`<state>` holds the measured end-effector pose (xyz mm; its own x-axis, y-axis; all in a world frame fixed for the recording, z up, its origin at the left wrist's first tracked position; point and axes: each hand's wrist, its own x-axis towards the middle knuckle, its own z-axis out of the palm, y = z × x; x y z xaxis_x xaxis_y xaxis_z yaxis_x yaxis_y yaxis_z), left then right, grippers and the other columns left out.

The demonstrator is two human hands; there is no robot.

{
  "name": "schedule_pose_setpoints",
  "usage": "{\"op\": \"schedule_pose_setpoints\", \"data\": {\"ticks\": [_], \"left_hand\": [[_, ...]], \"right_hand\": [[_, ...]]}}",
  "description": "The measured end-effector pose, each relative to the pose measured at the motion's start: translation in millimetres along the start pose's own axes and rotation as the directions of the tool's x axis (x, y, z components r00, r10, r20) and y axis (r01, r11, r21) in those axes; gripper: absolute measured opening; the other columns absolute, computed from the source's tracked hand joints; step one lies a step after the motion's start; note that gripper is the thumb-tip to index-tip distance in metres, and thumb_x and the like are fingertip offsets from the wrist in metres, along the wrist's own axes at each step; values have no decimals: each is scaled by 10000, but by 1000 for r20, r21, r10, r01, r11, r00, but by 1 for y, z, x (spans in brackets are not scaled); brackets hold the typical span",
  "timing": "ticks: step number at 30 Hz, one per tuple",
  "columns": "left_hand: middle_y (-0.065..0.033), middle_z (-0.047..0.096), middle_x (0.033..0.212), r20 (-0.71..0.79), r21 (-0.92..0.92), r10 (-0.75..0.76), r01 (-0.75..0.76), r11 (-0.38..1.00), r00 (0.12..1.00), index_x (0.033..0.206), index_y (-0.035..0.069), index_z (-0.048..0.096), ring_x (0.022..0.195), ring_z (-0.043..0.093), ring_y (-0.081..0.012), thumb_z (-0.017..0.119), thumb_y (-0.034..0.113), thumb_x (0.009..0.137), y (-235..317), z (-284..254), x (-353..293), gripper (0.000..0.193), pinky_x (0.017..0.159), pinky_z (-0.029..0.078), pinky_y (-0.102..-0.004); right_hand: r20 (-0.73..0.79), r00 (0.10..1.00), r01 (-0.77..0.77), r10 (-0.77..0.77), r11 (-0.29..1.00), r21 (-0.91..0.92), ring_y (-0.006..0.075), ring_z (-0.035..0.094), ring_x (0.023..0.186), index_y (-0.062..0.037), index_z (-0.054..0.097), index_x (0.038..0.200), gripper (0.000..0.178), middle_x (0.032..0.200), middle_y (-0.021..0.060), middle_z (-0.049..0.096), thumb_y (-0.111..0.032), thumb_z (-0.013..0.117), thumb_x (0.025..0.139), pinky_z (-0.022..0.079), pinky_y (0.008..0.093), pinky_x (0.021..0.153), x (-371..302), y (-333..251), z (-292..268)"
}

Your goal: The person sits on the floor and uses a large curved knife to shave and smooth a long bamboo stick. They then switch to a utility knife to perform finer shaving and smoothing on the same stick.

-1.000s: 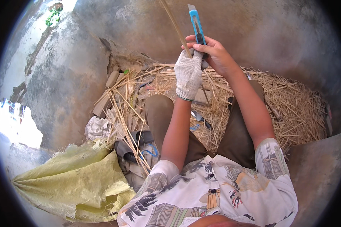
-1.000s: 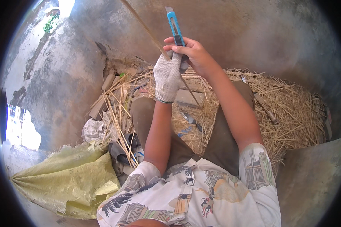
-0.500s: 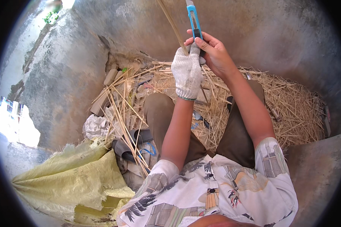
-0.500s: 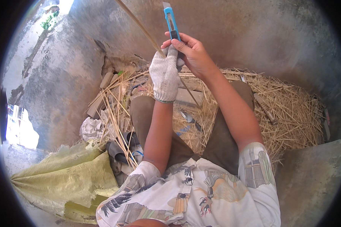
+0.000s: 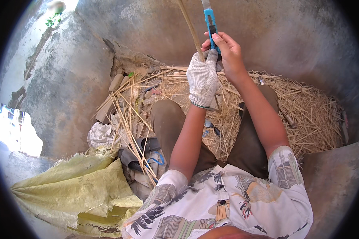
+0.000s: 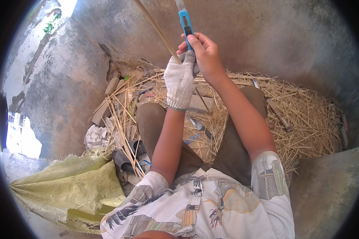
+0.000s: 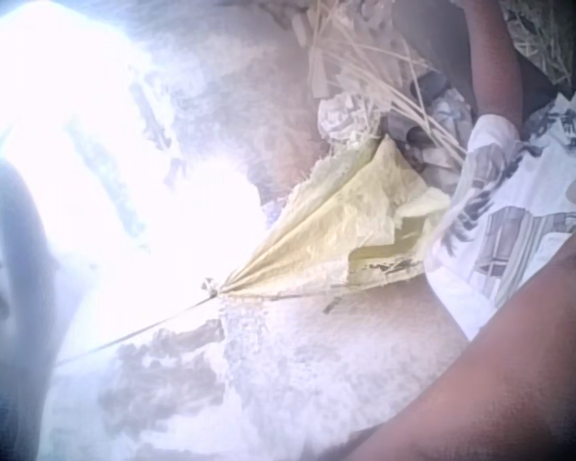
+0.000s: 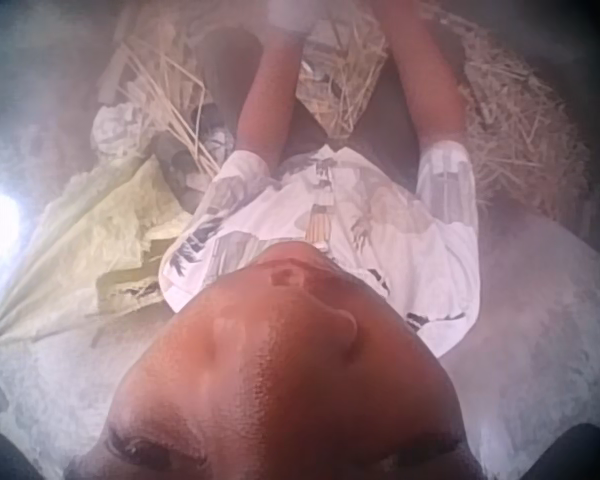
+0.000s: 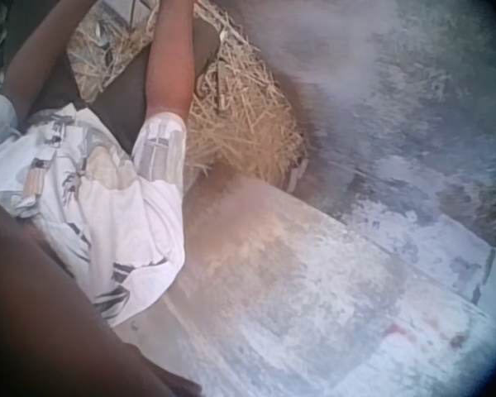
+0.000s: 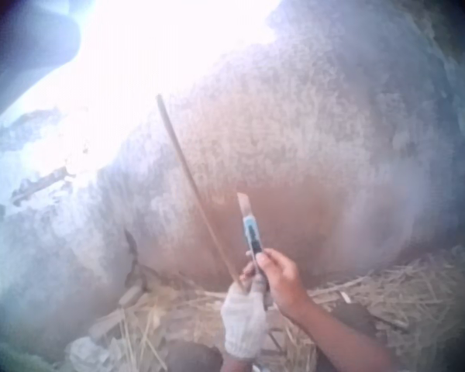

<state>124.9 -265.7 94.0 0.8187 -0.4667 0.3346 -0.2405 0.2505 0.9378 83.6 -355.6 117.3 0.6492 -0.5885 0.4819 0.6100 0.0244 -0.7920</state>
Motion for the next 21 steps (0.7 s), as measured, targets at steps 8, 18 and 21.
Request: {"op": "schedule_pose_setpoints", "data": {"ticks": [8,18,21], "left_hand": [[-23,694,861,75,-21,-130,132,991,989,1092,10,669,722,640,-60,662,217,1014,8,0,-2,221,629,528,-226],[-45,692,803,97,12,-66,65,998,993,1055,-8,653,678,642,-101,676,160,984,10,6,-12,184,607,521,-279],[-46,693,807,56,-44,-115,117,992,992,1057,-3,657,688,647,-100,679,160,982,11,5,-13,181,612,523,-275]], "right_hand": [[44,999,7,-8,999,37,100,571,730,13,615,1213,327,865,34,641,-270,579,1054,499,253,717,2,-4,-6],[2,999,-47,47,998,37,48,477,647,-32,693,1043,315,759,-29,569,-341,630,1032,404,185,614,2,-8,-10],[28,999,-43,43,999,-3,47,472,637,-33,689,1018,311,749,-31,564,-339,634,1030,397,183,607,2,-12,-7]]}}
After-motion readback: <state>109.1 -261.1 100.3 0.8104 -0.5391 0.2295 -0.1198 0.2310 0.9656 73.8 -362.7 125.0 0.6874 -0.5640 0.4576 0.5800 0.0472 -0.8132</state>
